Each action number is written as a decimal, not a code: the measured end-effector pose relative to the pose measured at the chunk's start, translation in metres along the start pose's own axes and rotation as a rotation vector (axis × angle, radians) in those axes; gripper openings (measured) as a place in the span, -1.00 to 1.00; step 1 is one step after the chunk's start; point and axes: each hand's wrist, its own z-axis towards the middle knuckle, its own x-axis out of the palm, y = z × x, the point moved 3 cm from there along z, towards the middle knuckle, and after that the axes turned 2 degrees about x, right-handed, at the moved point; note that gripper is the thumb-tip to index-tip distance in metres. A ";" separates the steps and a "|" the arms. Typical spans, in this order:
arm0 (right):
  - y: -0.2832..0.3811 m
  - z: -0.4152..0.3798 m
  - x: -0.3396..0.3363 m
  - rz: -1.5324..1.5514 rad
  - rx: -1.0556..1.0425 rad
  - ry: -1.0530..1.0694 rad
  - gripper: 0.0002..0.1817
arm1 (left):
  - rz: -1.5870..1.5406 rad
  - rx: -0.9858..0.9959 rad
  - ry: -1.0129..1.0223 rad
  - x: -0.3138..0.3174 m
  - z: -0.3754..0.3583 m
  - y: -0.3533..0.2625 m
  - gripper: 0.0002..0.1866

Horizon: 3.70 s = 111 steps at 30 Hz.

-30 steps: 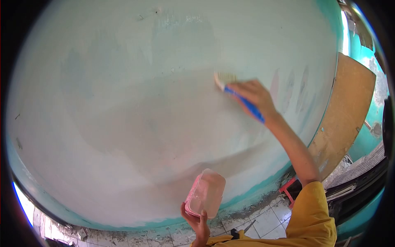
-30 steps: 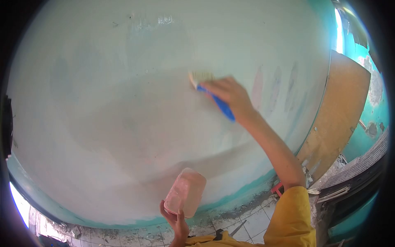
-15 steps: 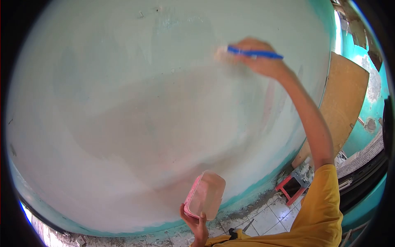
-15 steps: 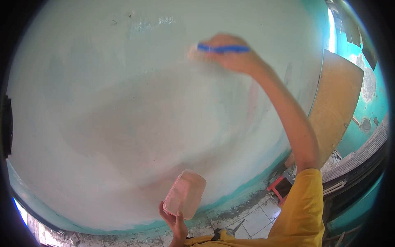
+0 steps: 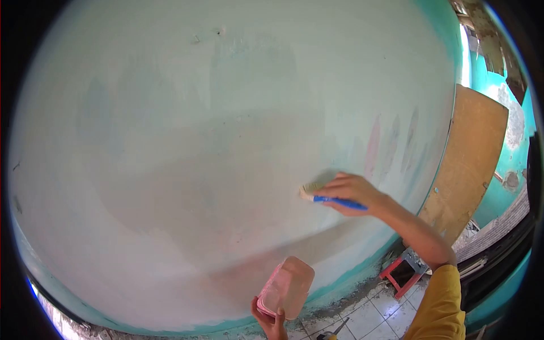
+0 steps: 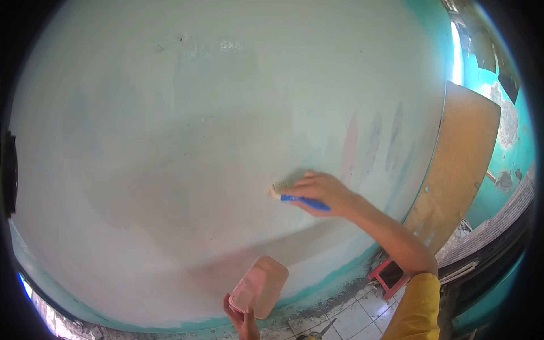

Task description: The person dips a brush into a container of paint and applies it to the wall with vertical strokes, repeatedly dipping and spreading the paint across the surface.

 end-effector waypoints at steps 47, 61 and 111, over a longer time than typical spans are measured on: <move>-0.054 0.116 -0.126 -0.250 0.077 -0.202 -0.65 | 0.038 -0.027 -0.017 -0.007 -0.007 -0.003 -0.02; -0.016 0.021 -0.020 -0.094 -0.018 -0.005 -0.66 | 0.040 0.013 -0.090 0.008 -0.034 0.009 0.00; -0.048 0.088 -0.072 -0.005 0.146 -0.026 -0.71 | -0.087 0.051 -0.157 0.019 -0.041 0.006 0.06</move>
